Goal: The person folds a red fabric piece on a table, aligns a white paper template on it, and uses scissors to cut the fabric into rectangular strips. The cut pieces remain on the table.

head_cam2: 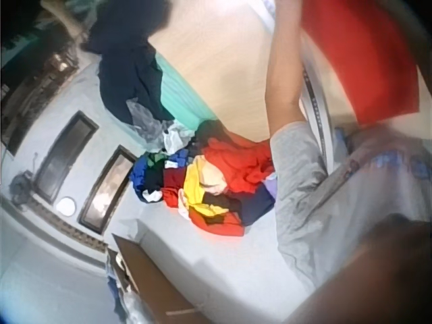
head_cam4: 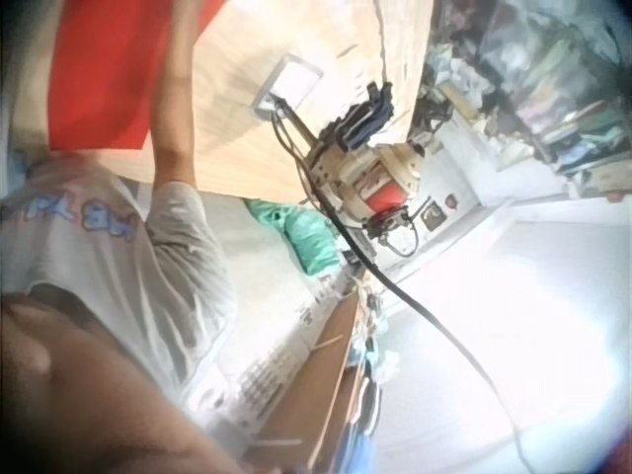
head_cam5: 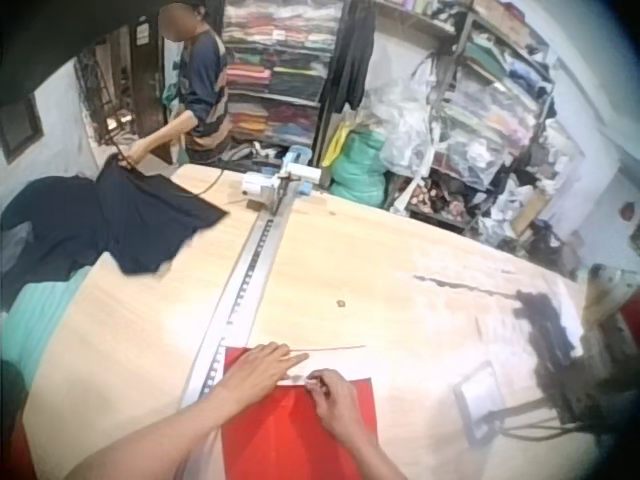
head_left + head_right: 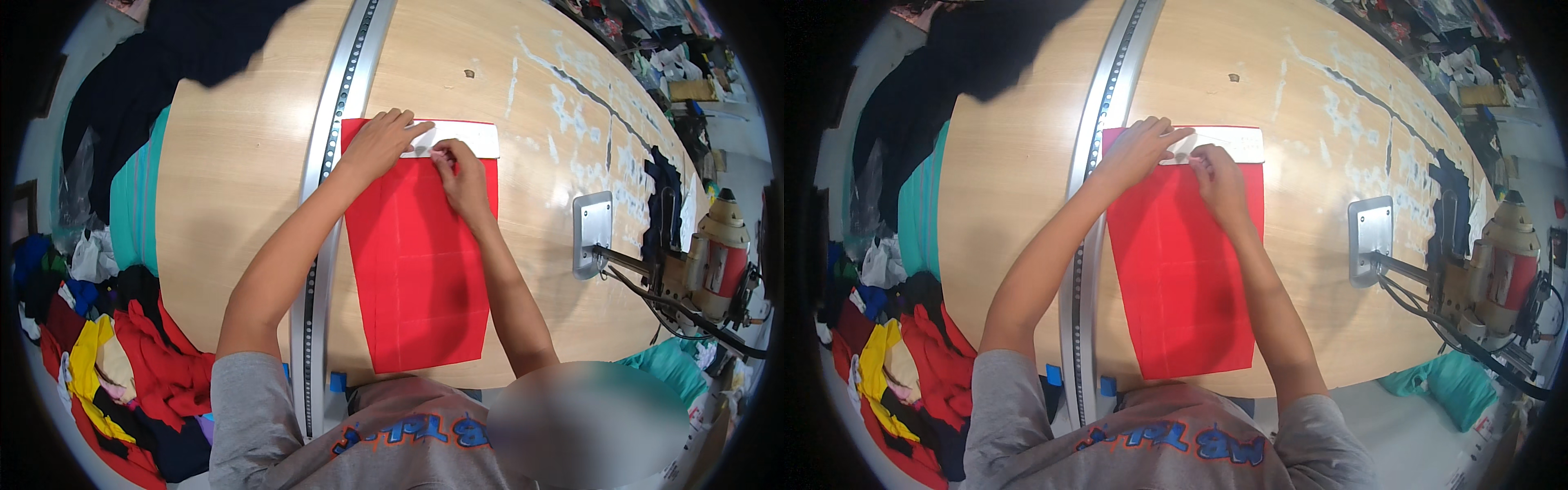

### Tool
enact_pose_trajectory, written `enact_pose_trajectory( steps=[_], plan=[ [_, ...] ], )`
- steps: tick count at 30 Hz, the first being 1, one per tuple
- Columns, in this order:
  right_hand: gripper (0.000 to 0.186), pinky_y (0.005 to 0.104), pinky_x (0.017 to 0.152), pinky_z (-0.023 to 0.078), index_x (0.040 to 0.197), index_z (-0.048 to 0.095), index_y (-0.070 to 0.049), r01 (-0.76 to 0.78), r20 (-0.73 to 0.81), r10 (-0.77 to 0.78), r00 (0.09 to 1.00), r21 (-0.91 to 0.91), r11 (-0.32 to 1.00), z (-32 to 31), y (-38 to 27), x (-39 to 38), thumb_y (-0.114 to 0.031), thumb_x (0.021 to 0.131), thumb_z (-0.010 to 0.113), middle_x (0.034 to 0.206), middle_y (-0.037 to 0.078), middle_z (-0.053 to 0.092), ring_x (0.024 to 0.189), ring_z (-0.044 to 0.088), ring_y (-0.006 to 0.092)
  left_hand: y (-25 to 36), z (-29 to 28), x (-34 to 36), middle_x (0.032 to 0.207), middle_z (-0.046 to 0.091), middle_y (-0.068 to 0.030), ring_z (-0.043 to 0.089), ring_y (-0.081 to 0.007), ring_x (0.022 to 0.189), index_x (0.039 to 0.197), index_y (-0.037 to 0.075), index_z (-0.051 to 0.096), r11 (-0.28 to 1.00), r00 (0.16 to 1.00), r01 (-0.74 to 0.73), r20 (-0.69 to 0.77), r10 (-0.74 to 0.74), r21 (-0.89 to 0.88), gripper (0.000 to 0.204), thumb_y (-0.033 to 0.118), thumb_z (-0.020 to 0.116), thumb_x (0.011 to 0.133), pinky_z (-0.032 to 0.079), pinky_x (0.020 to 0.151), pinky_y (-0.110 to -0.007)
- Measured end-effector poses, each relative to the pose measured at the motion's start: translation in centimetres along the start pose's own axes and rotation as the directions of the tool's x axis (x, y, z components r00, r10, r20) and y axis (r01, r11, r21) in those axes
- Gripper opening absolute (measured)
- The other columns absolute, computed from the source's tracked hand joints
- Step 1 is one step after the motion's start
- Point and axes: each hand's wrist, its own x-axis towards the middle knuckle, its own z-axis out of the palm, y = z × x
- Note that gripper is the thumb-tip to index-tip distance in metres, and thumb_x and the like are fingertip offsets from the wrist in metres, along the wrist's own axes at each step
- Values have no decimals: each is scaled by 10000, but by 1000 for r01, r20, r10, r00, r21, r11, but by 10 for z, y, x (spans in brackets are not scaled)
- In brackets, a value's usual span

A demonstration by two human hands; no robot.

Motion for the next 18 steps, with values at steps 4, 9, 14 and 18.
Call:
enact_pose_trajectory(
  steps=[4,9,14,18],
  plan=[
    [171,455,847,574,1221,731,-28,-3,188,-1,982,21,1000,13,-13,0,-95,1066,706,1093,169,745,981,717,350,-7,0,7,1208,655,-97,665,-274,1155,1505,230,705,1000,996,-26,86,25,13,518,177,762,993,585,1004,-411],
    [214,481,901,572,1263,728,-27,289,223,-264,938,-87,953,28,-7,0,-51,1057,674,1084,155,732,1043,689,365,-15,-2,12,1218,650,-95,662,-269,1163,1500,248,711,995,992,-83,99,78,49,529,154,760,982,586,1031,-404],
    [320,464,952,551,1242,706,-16,442,341,-355,871,-228,868,27,-3,6,37,926,702,1143,138,680,1064,631,345,-11,-5,15,1303,654,-75,622,-266,1310,1430,312,757,1000,983,25,181,-27,13,487,177,787,963,552,1136,-432],
    [446,442,1022,524,1256,673,-25,569,479,-394,784,-301,765,10,-4,11,77,825,725,1210,120,637,1121,587,328,-9,-9,14,1323,645,-62,614,-261,1315,1445,342,742,999,978,36,205,-44,40,483,180,770,990,553,1125,-422]
  ],
)
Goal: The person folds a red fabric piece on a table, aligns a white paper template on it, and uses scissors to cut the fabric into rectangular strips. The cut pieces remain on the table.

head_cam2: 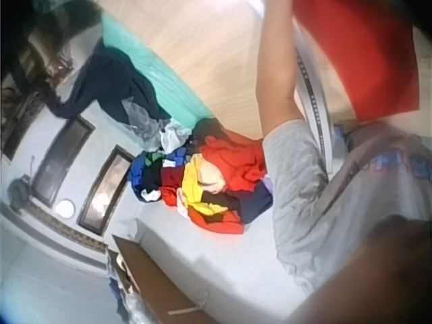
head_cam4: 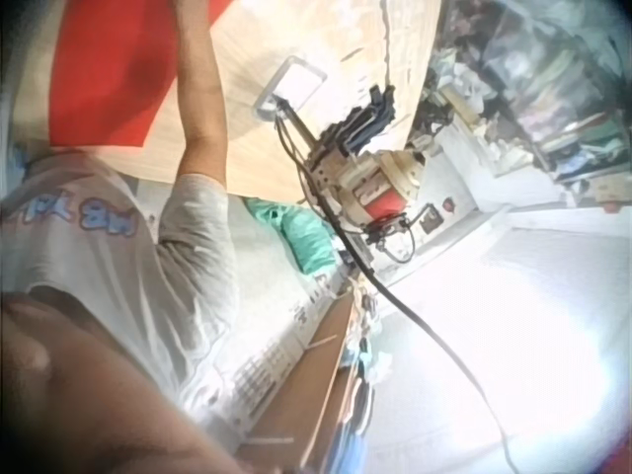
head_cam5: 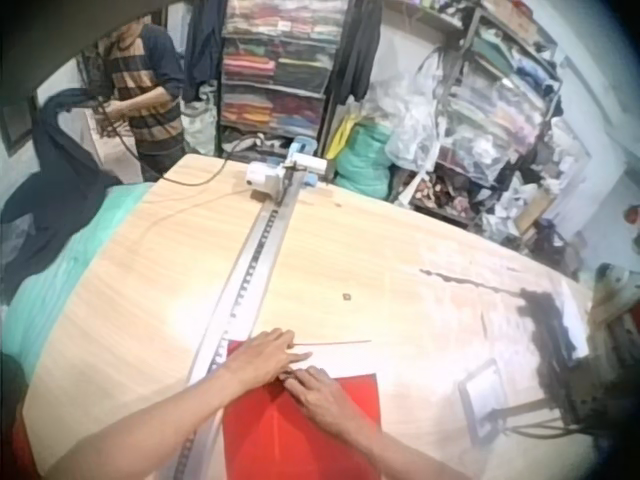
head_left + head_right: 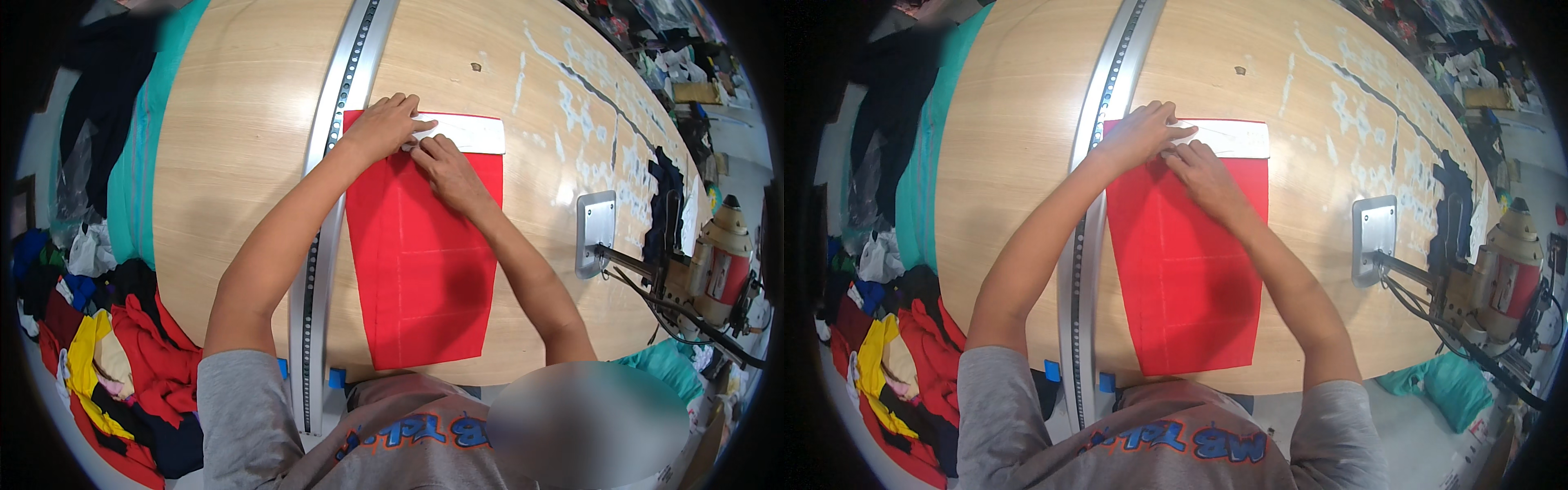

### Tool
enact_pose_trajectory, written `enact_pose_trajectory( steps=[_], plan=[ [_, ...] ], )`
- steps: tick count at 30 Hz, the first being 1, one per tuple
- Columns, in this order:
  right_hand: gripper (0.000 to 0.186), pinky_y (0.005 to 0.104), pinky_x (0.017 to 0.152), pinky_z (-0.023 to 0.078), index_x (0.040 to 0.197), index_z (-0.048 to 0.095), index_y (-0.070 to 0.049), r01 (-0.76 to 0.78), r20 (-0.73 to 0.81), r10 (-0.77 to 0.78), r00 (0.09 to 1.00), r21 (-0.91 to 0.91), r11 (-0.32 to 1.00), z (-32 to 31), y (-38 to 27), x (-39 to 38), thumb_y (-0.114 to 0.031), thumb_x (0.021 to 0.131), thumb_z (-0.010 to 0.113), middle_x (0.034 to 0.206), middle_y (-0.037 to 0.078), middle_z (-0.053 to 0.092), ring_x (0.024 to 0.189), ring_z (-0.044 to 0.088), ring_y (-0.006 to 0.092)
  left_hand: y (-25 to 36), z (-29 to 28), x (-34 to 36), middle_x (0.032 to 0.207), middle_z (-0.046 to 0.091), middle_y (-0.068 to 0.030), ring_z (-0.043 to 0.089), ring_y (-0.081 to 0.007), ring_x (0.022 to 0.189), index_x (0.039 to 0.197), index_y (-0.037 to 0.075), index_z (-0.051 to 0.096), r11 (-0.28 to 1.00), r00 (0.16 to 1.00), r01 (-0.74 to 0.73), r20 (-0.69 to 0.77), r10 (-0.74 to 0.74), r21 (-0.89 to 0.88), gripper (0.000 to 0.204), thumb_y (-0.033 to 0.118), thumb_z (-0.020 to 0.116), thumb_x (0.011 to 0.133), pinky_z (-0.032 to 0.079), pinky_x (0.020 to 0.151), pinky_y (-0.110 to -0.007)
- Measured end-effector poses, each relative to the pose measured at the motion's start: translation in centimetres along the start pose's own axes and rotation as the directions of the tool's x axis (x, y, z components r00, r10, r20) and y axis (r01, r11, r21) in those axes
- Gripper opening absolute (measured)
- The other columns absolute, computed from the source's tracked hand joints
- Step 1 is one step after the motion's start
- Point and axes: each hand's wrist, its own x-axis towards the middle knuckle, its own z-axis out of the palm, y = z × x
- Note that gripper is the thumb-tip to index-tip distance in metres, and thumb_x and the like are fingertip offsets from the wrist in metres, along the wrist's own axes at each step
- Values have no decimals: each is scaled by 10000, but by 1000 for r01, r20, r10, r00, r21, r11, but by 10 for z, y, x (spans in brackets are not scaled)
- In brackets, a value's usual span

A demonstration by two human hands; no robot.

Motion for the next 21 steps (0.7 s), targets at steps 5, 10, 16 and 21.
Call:
enact_pose_trajectory(
  steps=[5,10,16,21],
  plan=[
    [332,457,979,518,1200,659,-42,-4,41,9,999,-114,993,-35,44,-42,27,875,660,1150,128,614,1085,591,346,5,-1,0,1356,640,-55,615,-255,1309,1452,347,738,1000,999,31,21,-31,-4,459,195,758,1019,559,1119,-396],
    [337,456,1003,531,1165,685,-25,-199,-9,202,979,-215,956,-72,91,-96,78,845,697,1147,137,640,1122,603,360,3,10,1,1305,620,-92,624,-274,1207,1530,286,683,1000,999,-23,-49,23,6,512,143,721,1040,577,1041,-408],
    [82,446,836,538,1079,695,-15,-532,-291,523,801,55,845,-78,115,-123,-76,1026,709,973,146,673,920,662,330,18,18,-5,1274,627,-105,666,-279,1189,1497,130,680,999,995,0,-95,-3,-37,528,7,709,985,625,995,-407],
    [190,351,830,549,1180,732,-24,-473,-244,606,757,436,766,-79,66,-66,-191,1090,727,1035,95,778,928,709,174,83,-4,-6,1209,706,-188,691,-327,1217,1443,-1,678,967,961,237,124,-248,95,459,62,662,989,632,956,-368]
  ],
)
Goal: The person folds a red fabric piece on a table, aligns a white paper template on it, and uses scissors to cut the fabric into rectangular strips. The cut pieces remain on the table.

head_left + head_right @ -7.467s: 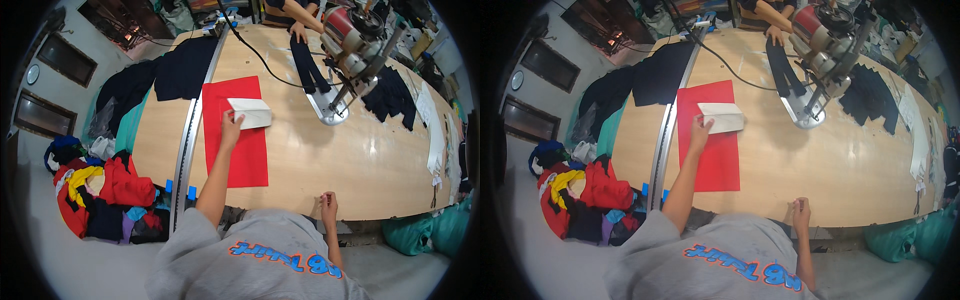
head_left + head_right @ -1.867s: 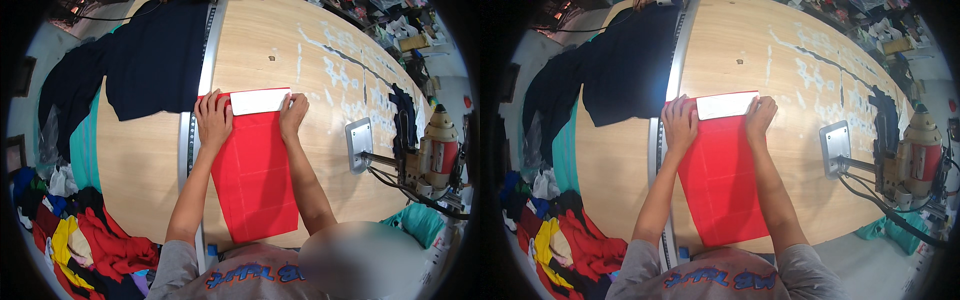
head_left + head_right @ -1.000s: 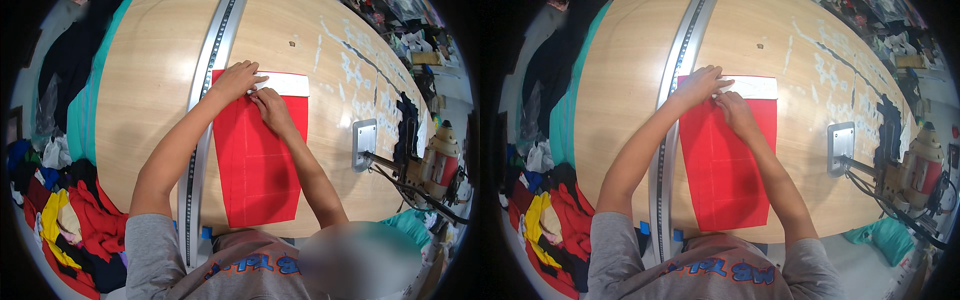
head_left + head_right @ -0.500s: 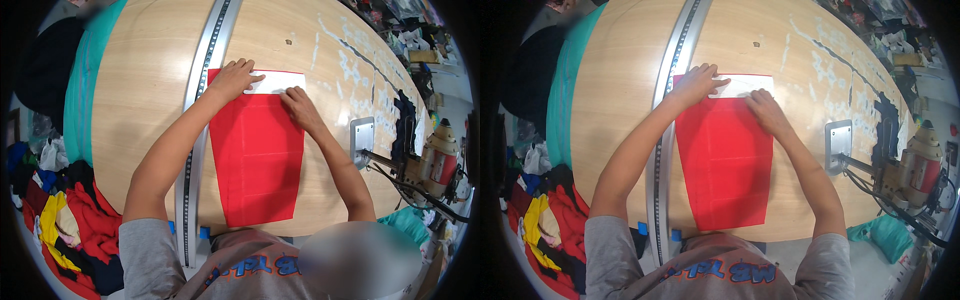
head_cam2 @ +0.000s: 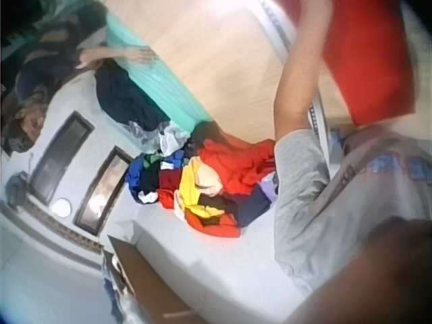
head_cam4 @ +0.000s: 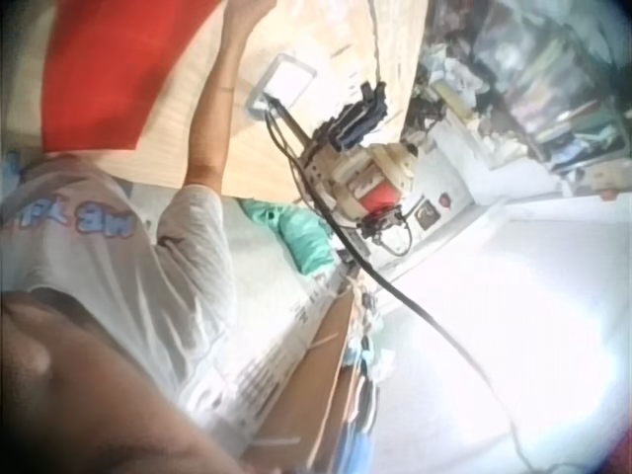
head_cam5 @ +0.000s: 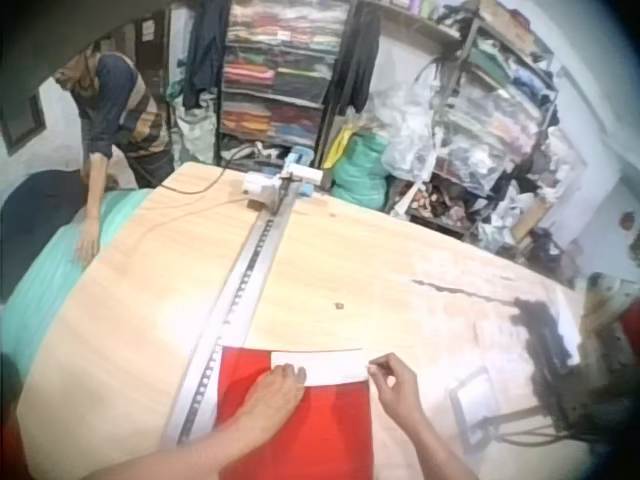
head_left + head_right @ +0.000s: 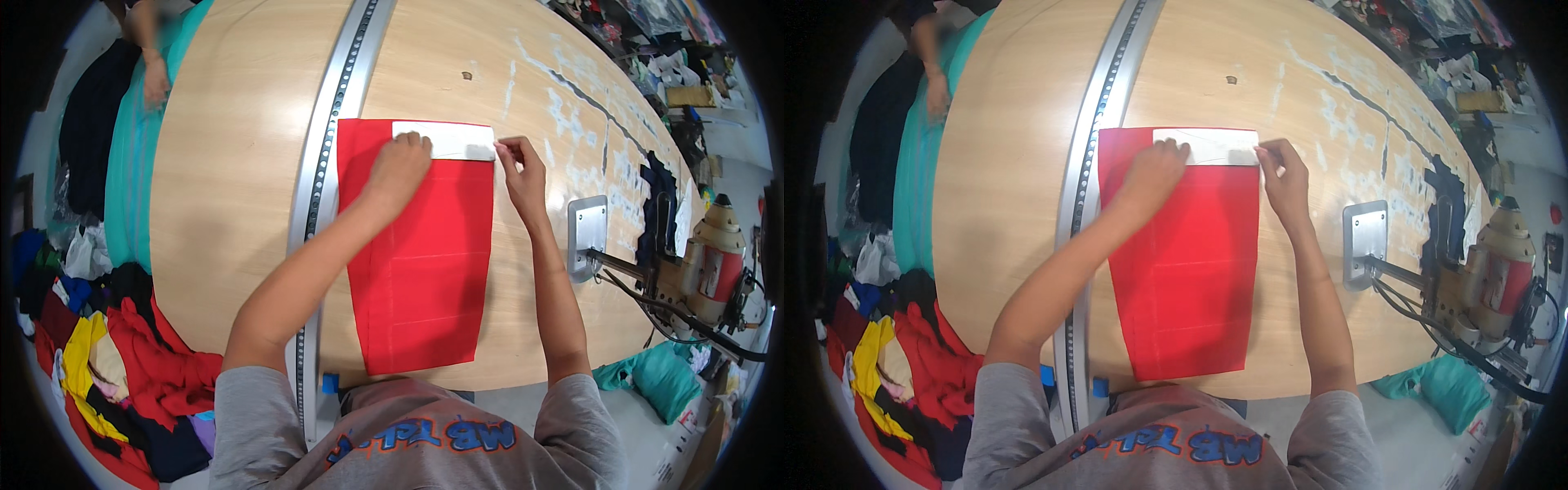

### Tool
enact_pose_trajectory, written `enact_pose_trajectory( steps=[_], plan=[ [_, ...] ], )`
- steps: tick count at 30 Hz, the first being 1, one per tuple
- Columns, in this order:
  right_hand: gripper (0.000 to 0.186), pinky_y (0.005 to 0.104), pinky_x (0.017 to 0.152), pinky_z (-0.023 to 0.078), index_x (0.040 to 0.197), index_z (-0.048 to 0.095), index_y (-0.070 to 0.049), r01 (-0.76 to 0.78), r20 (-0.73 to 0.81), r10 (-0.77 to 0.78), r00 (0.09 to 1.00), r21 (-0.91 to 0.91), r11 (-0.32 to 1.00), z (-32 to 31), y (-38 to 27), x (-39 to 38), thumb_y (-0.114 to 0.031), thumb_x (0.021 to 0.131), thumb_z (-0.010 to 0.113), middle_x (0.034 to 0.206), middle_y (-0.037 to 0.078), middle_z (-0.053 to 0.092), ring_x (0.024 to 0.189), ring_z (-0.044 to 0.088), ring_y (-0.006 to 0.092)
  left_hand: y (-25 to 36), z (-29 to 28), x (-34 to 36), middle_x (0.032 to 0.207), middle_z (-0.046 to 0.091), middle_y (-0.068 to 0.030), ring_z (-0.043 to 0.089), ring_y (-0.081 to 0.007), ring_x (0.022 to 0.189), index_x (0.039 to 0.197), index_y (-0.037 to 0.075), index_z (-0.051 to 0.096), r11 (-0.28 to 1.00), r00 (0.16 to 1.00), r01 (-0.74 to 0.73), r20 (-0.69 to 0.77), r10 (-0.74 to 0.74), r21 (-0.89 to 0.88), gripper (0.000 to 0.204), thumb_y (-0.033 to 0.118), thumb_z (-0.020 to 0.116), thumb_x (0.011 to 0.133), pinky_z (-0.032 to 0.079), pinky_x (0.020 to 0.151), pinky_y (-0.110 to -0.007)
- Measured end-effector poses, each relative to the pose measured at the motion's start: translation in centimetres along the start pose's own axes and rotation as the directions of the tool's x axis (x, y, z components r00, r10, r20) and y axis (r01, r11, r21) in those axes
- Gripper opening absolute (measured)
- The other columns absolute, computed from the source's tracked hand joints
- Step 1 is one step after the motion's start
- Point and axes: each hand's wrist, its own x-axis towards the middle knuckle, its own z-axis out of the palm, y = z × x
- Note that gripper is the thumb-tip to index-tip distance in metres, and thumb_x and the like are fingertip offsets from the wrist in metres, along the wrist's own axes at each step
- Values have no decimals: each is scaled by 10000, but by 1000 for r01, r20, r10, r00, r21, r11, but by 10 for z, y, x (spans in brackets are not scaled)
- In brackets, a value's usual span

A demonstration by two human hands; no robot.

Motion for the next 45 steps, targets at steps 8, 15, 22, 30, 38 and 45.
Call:
enact_pose_trajectory(
  steps=[8,15,22,30,38,45],
  plan=[
    [132,363,888,583,1105,717,-1,-10,593,-61,803,116,993,78,-90,64,-124,1063,735,1005,100,784,969,739,188,82,47,10,1578,602,-277,479,-496,1504,1504,-117,619,912,961,276,-114,-253,304,573,318,535,1140,366,1247,-587],
    [82,486,856,596,1036,710,-26,272,806,-71,588,-115,955,119,-88,84,-98,997,709,1012,184,791,970,756,371,82,41,7,1537,628,-303,446,-556,1520,1448,-54,698,949,952,297,45,-303,103,540,366,530,1154,262,1300,-677],
    [84,492,856,589,1002,692,-29,439,859,-124,497,-126,889,133,-85,90,-113,1002,696,992,157,771,975,740,364,76,42,4,1548,596,-344,430,-605,1506,1466,-136,636,956,956,292,18,-292,-19,642,415,525,1156,252,1300,-699],
    [103,492,839,586,1036,681,-36,384,870,-40,491,-174,907,137,-88,119,-132,1001,687,987,156,772,983,745,355,80,50,3,1575,545,-397,421,-549,1556,1573,-183,492,923,925,376,-83,-370,78,733,383,585,1116,310,1310,-616],
    [136,433,808,580,1065,684,-6,469,588,-302,750,-151,870,141,-69,160,-122,1013,730,954,190,765,877,743,326,77,73,8,1714,402,-360,349,-524,1617,1602,-144,488,910,897,414,-184,-402,32,622,194,528,1081,285,1330,-631],
    [211,387,936,542,1183,680,17,149,146,-145,979,-17,989,70,13,107,-177,1112,634,1096,124,712,1012,644,216,100,103,16,1718,379,-374,328,-509,1631,1601,-195,421,856,804,457,-299,-514,-241,622,22,449,1019,244,1373,-590]
  ],
)
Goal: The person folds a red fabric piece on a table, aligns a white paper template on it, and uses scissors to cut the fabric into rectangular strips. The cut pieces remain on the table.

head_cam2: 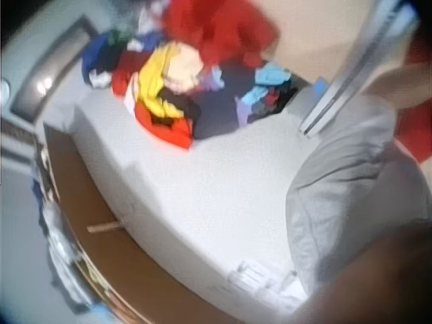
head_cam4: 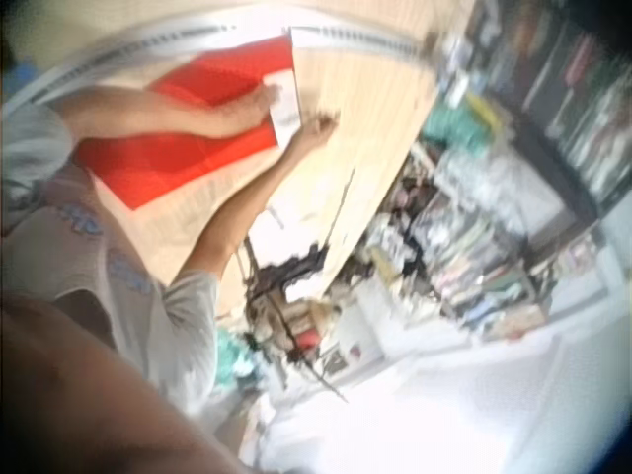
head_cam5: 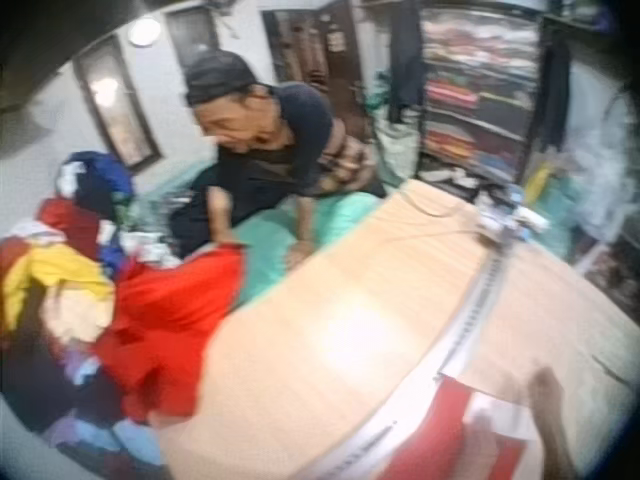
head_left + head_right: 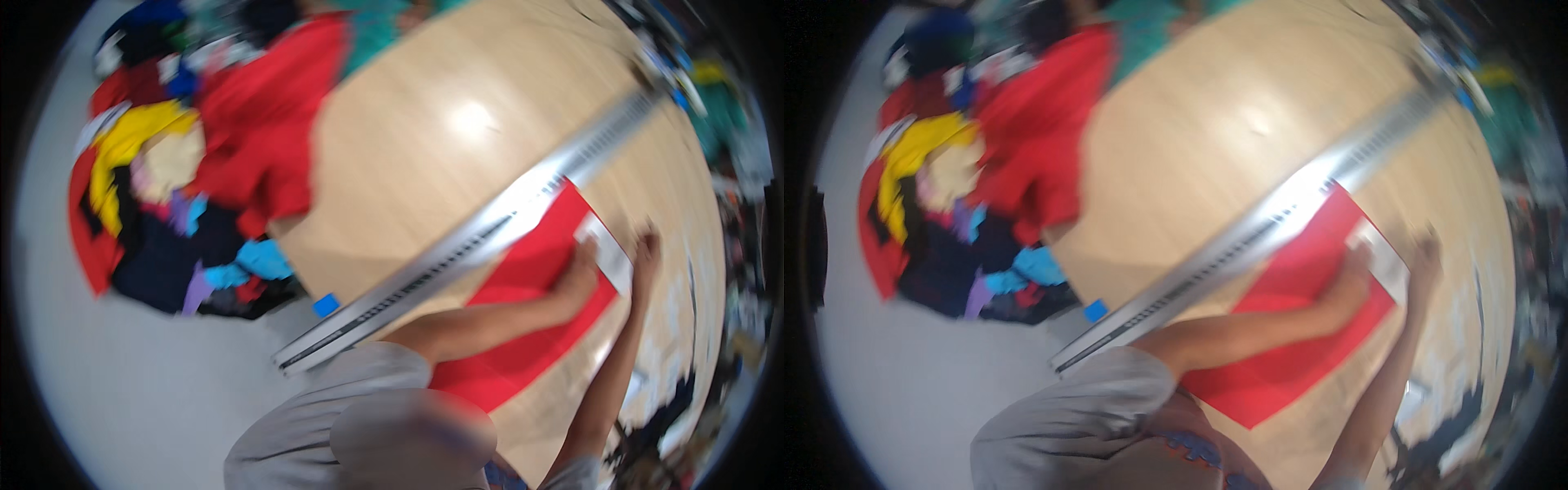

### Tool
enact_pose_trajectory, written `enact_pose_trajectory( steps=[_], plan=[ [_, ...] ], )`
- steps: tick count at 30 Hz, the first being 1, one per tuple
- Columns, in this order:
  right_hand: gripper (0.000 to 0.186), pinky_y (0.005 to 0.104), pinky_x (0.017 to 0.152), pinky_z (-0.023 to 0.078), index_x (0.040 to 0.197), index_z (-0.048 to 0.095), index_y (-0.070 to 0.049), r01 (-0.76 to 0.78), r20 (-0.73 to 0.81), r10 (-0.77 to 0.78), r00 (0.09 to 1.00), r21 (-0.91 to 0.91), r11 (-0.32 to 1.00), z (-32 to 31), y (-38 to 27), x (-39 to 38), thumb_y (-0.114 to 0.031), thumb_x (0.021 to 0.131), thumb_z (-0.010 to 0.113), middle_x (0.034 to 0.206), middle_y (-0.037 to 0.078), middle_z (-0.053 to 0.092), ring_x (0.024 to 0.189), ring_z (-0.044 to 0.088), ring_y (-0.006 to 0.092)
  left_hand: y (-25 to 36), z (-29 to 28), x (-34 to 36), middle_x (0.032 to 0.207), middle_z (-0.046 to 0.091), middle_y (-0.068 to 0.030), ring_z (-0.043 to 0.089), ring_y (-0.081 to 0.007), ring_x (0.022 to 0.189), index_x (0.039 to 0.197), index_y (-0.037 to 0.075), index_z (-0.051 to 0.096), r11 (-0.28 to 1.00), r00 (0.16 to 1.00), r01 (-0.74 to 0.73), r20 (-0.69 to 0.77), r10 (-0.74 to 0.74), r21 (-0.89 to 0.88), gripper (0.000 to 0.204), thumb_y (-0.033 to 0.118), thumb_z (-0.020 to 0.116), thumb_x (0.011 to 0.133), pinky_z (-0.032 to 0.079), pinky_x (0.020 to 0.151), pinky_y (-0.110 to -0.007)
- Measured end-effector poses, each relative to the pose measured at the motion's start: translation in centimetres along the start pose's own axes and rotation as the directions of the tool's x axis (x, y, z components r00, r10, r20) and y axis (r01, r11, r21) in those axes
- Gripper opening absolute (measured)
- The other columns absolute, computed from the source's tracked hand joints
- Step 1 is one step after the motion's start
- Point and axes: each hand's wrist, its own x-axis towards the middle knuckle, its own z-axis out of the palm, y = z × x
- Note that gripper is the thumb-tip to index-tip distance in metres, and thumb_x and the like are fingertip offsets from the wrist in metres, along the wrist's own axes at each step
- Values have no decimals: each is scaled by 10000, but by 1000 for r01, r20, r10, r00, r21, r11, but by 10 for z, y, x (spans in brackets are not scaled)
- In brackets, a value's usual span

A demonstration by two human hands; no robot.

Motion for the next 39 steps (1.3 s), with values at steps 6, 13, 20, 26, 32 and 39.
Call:
enact_pose_trajectory(
  steps=[6,13,20,26,32,39],
  plan=[
    [207,312,844,502,1168,699,-44,-399,-28,404,914,107,911,-57,44,-115,-244,1112,700,1078,36,695,963,605,135,-23,-21,-10,1709,439,-319,385,-448,1623,1533,-136,557,906,989,-146,-40,142,-397,551,122,534,1046,299,1366,-522],
    [162,294,847,504,1160,712,-92,-501,123,493,862,367,784,-40,26,-100,-239,1094,733,1118,39,721,986,643,136,-47,-3,-2,1756,332,-342,270,-441,1681,1580,-166,473,858,980,-201,-85,183,-472,671,50,606,959,216,1396,-505],
    [355,429,1206,493,1365,680,44,-331,-72,437,897,547,769,-71,25,-143,-226,1134,673,1454,171,679,1364,645,269,-76,-52,-50,1766,349,-283,279,-418,1677,1594,-78,517,746,964,-266,-163,211,-610,577,53,578,1035,259,1387,-511],
    [468,421,1287,413,1460,635,97,-293,-333,633,699,674,678,-99,99,-338,-234,1130,666,1557,208,621,1465,585,297,-129,-67,-198,1571,578,-198,514,-400,1499,1435,28,669,656,971,-239,-179,159,-716,419,11,624,1019,417,1262,-516],
    [396,446,1008,572,1320,734,64,-690,-427,742,517,306,656,-82,38,-475,-278,1155,620,1336,203,712,1179,696,308,-205,-114,-292,1276,735,-162,676,-372,1257,1317,68,732,725,949,-148,-302,-86,-672,319,12,611,1027,519,1110,-510],
    [448,377,943,510,1339,590,-40,-365,-265,427,865,253,896,-11,-55,-487,-435,1217,419,1249,105,701,1075,641,225,-263,-159,-338,1277,737,-185,680,-404,1219,1273,56,718,806,899,45,-328,-291,-590,257,27,601,1046,531,1056,-506]
  ],
)
